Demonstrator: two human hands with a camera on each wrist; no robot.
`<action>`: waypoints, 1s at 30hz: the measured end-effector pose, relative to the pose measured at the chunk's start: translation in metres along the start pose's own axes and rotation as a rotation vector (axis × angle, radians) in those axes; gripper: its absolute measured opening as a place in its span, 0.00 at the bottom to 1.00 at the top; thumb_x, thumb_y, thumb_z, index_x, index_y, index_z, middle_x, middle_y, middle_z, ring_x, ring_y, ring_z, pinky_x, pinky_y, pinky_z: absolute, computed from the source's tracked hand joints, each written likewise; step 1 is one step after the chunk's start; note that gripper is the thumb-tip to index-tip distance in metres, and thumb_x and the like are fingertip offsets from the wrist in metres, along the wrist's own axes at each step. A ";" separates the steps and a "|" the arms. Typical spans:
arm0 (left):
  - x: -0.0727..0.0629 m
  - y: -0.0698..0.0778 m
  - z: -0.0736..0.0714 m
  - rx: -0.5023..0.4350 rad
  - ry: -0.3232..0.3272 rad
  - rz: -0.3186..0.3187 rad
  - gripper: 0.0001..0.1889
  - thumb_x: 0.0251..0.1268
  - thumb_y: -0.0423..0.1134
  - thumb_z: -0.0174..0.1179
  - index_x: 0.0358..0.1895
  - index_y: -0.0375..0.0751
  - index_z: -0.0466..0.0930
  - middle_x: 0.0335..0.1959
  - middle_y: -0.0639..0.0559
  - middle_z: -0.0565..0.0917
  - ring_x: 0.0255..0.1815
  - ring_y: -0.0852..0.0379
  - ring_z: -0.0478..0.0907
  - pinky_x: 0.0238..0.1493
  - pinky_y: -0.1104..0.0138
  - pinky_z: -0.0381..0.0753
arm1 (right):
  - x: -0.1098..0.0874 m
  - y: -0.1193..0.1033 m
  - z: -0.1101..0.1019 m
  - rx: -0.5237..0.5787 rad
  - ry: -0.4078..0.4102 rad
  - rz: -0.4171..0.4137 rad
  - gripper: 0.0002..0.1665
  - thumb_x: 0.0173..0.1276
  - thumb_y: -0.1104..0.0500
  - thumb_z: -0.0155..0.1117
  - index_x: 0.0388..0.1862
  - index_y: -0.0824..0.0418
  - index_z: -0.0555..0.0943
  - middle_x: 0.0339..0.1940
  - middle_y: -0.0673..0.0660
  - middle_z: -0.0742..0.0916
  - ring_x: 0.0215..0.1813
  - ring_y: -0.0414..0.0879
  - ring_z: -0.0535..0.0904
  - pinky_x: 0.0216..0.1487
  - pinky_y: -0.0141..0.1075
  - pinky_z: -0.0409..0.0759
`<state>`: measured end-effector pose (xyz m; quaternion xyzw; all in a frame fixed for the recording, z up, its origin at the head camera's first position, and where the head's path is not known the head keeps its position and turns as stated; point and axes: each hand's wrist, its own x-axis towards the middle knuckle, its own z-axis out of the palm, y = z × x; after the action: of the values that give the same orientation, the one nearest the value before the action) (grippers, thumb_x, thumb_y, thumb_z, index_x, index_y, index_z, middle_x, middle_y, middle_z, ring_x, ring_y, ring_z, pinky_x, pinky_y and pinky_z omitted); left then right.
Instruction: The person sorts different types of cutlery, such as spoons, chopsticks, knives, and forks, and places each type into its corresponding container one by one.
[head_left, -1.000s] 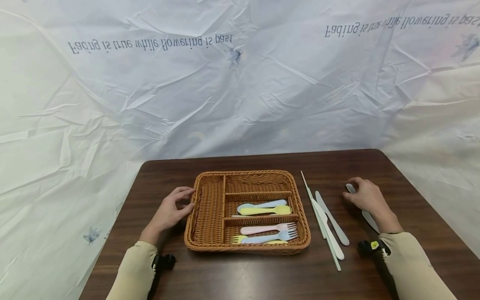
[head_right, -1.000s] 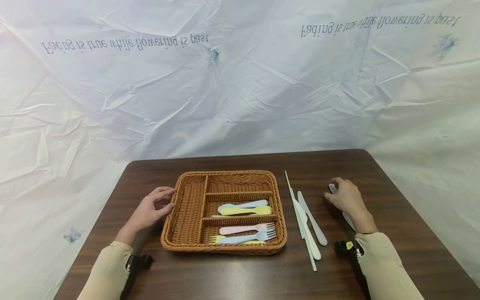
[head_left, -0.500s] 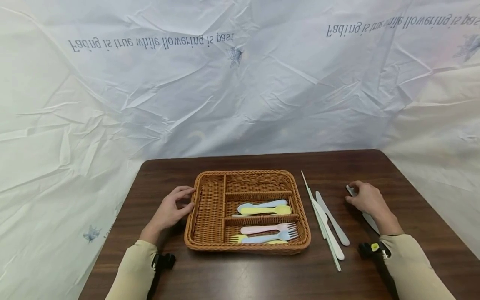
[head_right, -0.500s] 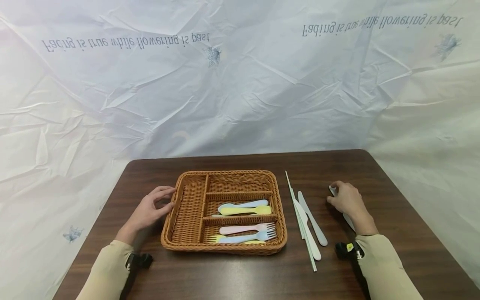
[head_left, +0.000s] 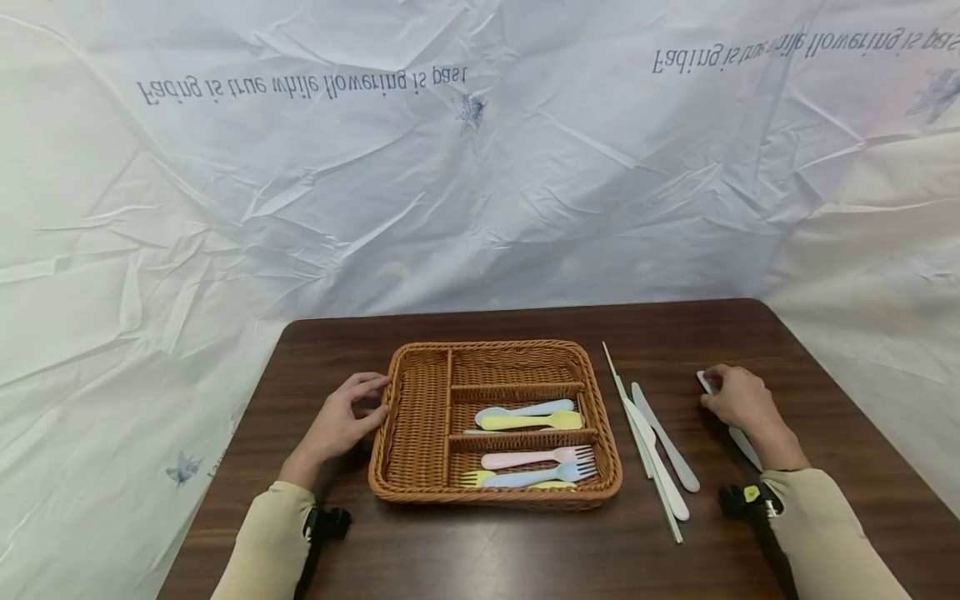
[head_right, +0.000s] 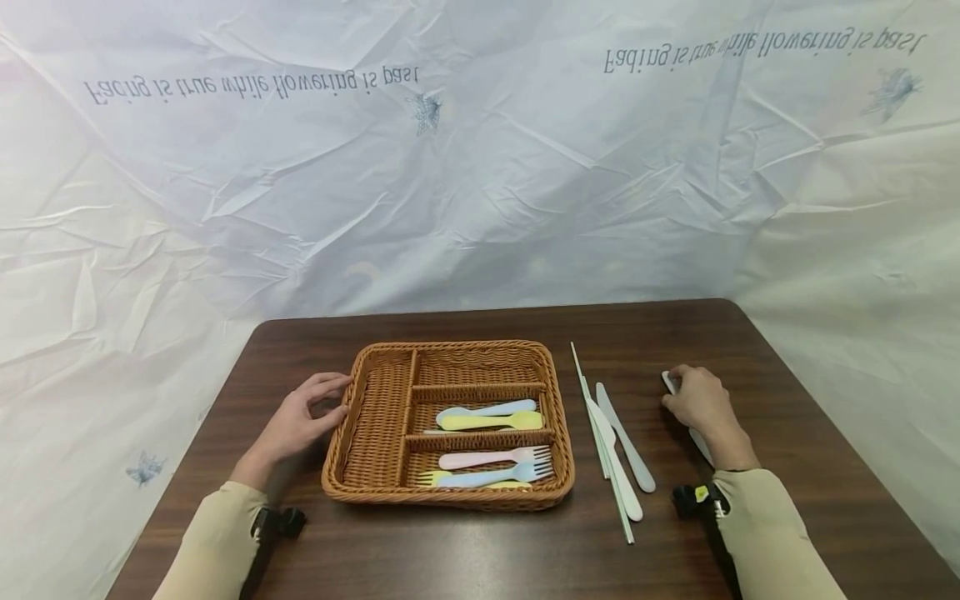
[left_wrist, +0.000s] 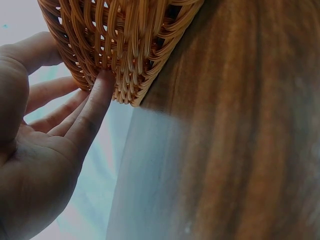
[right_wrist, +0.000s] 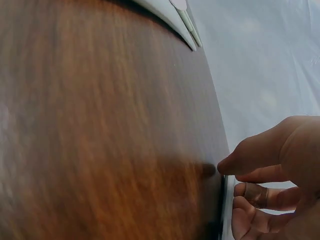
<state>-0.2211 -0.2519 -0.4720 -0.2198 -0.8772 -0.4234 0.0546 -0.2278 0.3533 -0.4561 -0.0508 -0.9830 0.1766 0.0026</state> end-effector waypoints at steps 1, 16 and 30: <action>0.000 0.000 0.000 -0.001 -0.001 0.001 0.23 0.67 0.35 0.62 0.65 0.37 0.74 0.63 0.44 0.72 0.53 0.47 0.78 0.44 0.58 0.84 | 0.000 0.000 0.000 0.001 0.002 0.001 0.27 0.65 0.63 0.64 0.58 0.78 0.72 0.47 0.76 0.80 0.40 0.66 0.78 0.30 0.50 0.77; 0.000 0.000 -0.002 0.006 -0.004 -0.001 0.23 0.67 0.36 0.63 0.65 0.37 0.74 0.63 0.44 0.72 0.52 0.48 0.78 0.43 0.58 0.84 | 0.001 0.002 0.002 0.031 0.002 0.012 0.25 0.64 0.63 0.64 0.57 0.75 0.74 0.45 0.74 0.81 0.35 0.61 0.79 0.24 0.41 0.75; 0.001 -0.001 -0.002 -0.002 -0.009 0.005 0.24 0.67 0.38 0.62 0.65 0.37 0.74 0.63 0.44 0.72 0.52 0.48 0.79 0.44 0.58 0.84 | 0.007 0.001 0.001 0.042 -0.011 0.033 0.24 0.64 0.63 0.65 0.56 0.73 0.76 0.48 0.75 0.80 0.42 0.66 0.78 0.30 0.47 0.77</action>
<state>-0.2226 -0.2540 -0.4712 -0.2239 -0.8764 -0.4233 0.0518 -0.2350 0.3547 -0.4577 -0.0660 -0.9781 0.1975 -0.0046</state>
